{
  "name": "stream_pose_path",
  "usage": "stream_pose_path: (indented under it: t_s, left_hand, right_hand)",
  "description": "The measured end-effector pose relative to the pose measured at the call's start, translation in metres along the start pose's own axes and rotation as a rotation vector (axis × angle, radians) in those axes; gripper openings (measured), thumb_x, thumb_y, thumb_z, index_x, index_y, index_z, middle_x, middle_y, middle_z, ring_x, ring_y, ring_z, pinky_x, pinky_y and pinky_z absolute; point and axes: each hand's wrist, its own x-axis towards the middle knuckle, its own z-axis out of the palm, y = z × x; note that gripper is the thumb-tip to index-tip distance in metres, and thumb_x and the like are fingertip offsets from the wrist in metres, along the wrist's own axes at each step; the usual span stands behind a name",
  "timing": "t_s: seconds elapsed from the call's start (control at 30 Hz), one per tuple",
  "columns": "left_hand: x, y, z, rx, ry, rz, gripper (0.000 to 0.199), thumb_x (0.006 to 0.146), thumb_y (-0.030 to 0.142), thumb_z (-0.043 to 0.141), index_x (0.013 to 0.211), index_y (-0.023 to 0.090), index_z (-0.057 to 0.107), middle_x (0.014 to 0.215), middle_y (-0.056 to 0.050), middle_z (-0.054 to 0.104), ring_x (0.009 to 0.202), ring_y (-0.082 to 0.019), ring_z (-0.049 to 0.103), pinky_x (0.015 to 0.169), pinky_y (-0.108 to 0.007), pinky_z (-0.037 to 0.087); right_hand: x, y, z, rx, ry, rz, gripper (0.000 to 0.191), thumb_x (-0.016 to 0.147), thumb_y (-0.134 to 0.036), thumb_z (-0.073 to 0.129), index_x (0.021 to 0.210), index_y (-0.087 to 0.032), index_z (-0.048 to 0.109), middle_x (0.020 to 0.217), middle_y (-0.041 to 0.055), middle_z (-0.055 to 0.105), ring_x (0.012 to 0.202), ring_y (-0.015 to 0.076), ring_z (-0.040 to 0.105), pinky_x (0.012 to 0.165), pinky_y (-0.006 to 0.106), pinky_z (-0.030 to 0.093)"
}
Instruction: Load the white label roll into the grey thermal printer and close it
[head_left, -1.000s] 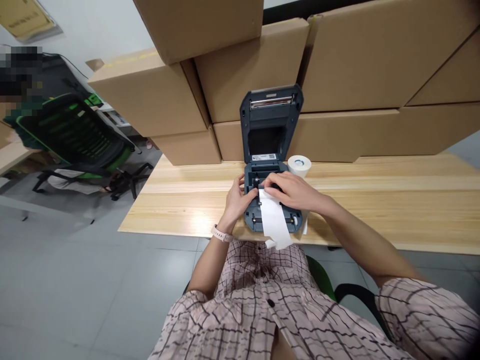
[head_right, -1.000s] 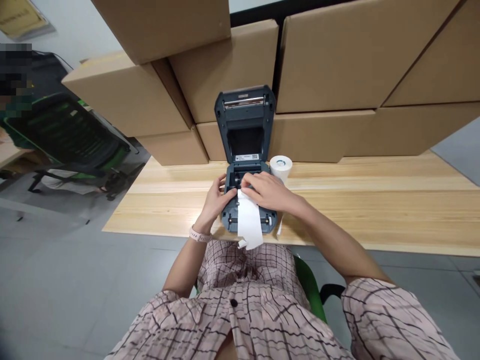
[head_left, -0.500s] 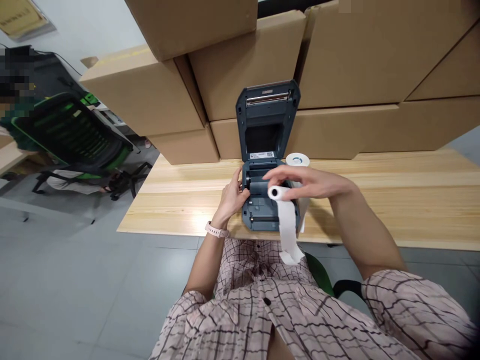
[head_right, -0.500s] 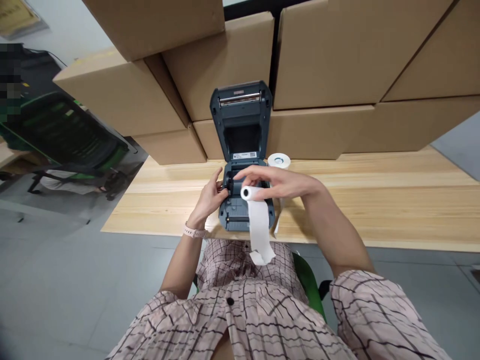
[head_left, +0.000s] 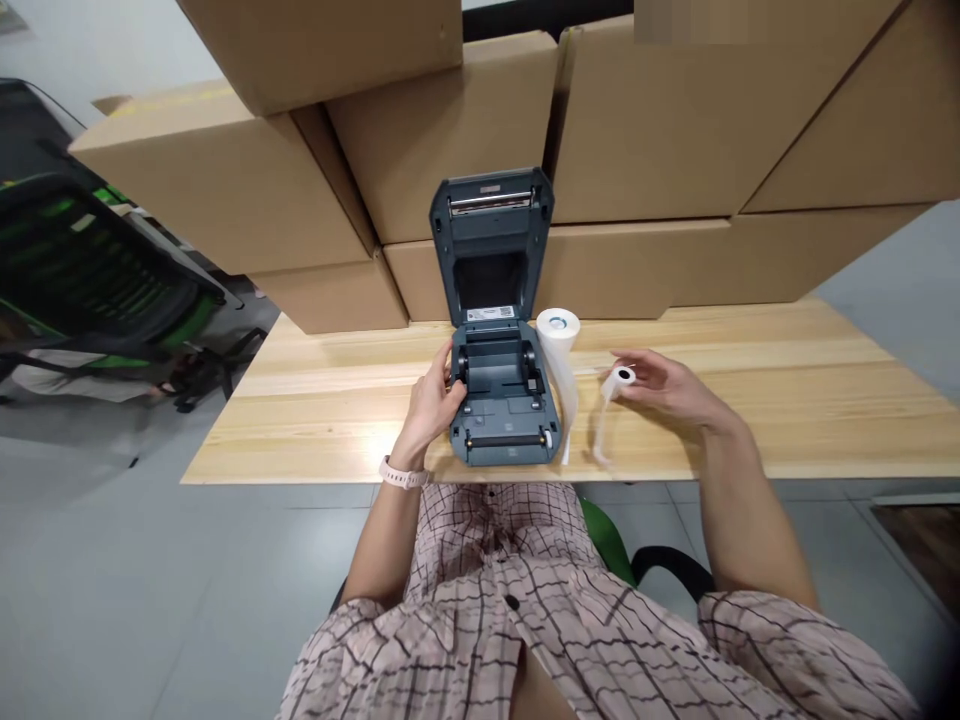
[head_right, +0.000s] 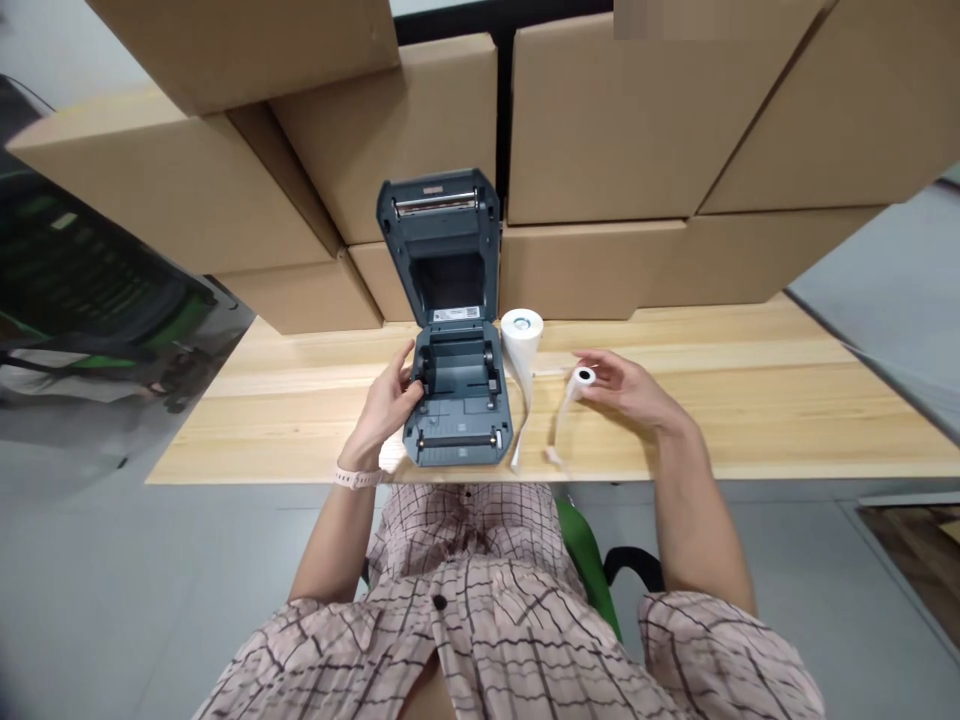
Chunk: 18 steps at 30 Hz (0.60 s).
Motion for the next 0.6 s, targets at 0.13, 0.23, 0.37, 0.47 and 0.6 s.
stream_pose_path:
  t_s: [0.13, 0.23, 0.37, 0.47, 0.6]
  left_hand:
    - [-0.003, 0.002, -0.001, 0.114, -0.067, -0.027, 0.084, 0.080, 0.017, 0.063, 0.162, 0.023, 0.046, 0.108, -0.007, 0.081, 0.083, -0.018, 0.070, 0.085, -0.033, 0.055]
    - [-0.004, 0.004, 0.000, 0.187, -0.070, -0.030, 0.082, 0.085, 0.018, 0.060, 0.165, 0.023, 0.041, 0.112, -0.007, 0.081, 0.086, -0.018, 0.071, 0.088, -0.033, 0.055]
    - [-0.005, 0.000, 0.001, 0.211, -0.064, -0.013, 0.078, 0.089, 0.020, 0.058, 0.166, 0.024, 0.040, 0.119, -0.009, 0.080, 0.090, -0.020, 0.073, 0.090, -0.035, 0.055]
    - [-0.005, -0.005, 0.001, 0.183, -0.054, -0.018, 0.077, 0.093, 0.024, 0.058, 0.167, 0.024, 0.038, 0.126, -0.012, 0.079, 0.096, -0.021, 0.074, 0.092, -0.037, 0.056]
    - [-0.005, -0.011, -0.001, 0.106, -0.074, -0.015, 0.076, 0.095, 0.028, 0.059, 0.168, 0.024, 0.036, 0.134, -0.014, 0.077, 0.108, -0.023, 0.074, 0.100, -0.041, 0.055]
  right_hand:
    - [0.002, -0.001, -0.009, -0.048, -0.021, 0.040, 0.076, 0.074, -0.043, 0.095, 0.143, -0.033, 0.064, 0.142, 0.0118, 0.071, 0.132, 0.0338, 0.068, 0.106, 0.055, 0.061]
    - [0.016, -0.015, -0.030, -0.120, -0.039, -0.024, 0.080, 0.075, -0.042, 0.094, 0.147, -0.041, 0.060, 0.156, 0.0058, 0.063, 0.148, 0.0349, 0.056, 0.123, 0.058, 0.048]
    - [0.074, -0.037, -0.028, -0.229, -0.195, -0.029, 0.097, 0.072, -0.039, 0.095, 0.157, -0.041, 0.049, 0.169, 0.0054, 0.049, 0.158, 0.0380, 0.042, 0.129, 0.063, 0.038]
    - [0.121, -0.044, -0.001, -0.270, -0.387, 0.000, 0.104, 0.062, -0.036, 0.098, 0.155, -0.032, 0.051, 0.167, 0.0089, 0.050, 0.158, 0.0377, 0.041, 0.133, 0.061, 0.031]
    - [0.148, -0.038, 0.028, -0.242, -0.530, 0.059, 0.092, 0.058, -0.040, 0.098, 0.142, -0.026, 0.062, 0.149, 0.0102, 0.067, 0.142, 0.0380, 0.058, 0.122, 0.058, 0.047]
